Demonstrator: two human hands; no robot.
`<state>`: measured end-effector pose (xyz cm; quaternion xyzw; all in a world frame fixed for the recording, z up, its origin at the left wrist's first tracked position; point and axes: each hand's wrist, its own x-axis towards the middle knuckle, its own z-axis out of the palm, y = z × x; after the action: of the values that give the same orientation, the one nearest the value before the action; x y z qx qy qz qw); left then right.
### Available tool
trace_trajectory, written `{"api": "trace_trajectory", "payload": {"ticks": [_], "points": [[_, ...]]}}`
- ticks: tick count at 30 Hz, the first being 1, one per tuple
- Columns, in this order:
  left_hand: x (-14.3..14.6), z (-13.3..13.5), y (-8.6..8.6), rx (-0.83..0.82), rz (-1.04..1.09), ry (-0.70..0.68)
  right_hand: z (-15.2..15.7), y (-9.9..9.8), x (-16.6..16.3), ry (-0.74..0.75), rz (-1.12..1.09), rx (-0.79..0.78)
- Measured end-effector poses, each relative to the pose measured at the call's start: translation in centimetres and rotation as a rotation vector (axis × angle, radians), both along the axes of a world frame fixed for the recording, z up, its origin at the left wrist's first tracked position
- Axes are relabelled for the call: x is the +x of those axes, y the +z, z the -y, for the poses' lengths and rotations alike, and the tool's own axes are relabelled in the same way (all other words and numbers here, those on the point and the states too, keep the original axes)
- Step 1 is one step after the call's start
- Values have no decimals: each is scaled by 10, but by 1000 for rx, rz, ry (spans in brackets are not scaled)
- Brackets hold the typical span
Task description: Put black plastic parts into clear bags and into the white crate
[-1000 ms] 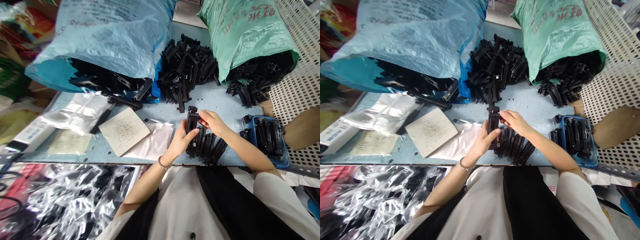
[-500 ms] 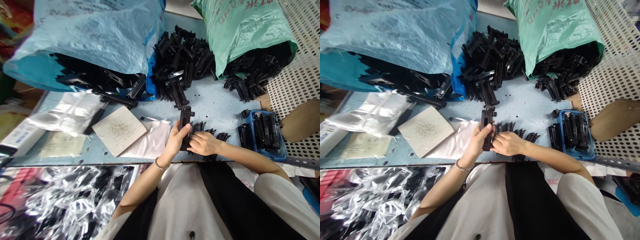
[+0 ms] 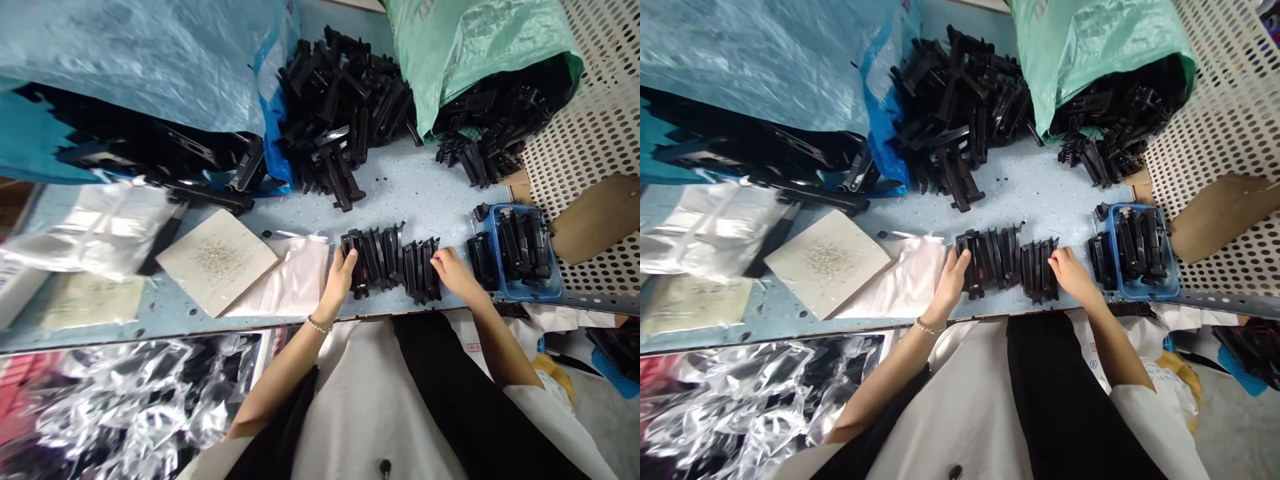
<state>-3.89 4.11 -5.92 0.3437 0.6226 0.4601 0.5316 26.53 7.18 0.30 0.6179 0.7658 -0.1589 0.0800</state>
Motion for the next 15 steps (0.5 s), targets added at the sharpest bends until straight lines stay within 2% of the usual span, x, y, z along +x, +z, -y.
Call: {"api": "trace_trajectory", "payload": {"ticks": [2,4,6,8,10,12,15], "points": [[-5,0,8,-80,140,29,-5,8,-10,27,11,114],[-16,8,27,-158,253,-62,-4,24,-28,164,-69,246],[-25,24,52,-249,337,-300,4,38,-53,436,-255,314],[-29,42,74,-345,406,-566,15,44,-77,743,-411,279],[-32,57,83,-364,421,-692,24,41,-93,917,-465,208],[-39,66,76,-256,273,-594,26,32,-98,891,-488,113],[-55,68,43,7,-347,-169,22,16,-95,588,-650,-94]]}}
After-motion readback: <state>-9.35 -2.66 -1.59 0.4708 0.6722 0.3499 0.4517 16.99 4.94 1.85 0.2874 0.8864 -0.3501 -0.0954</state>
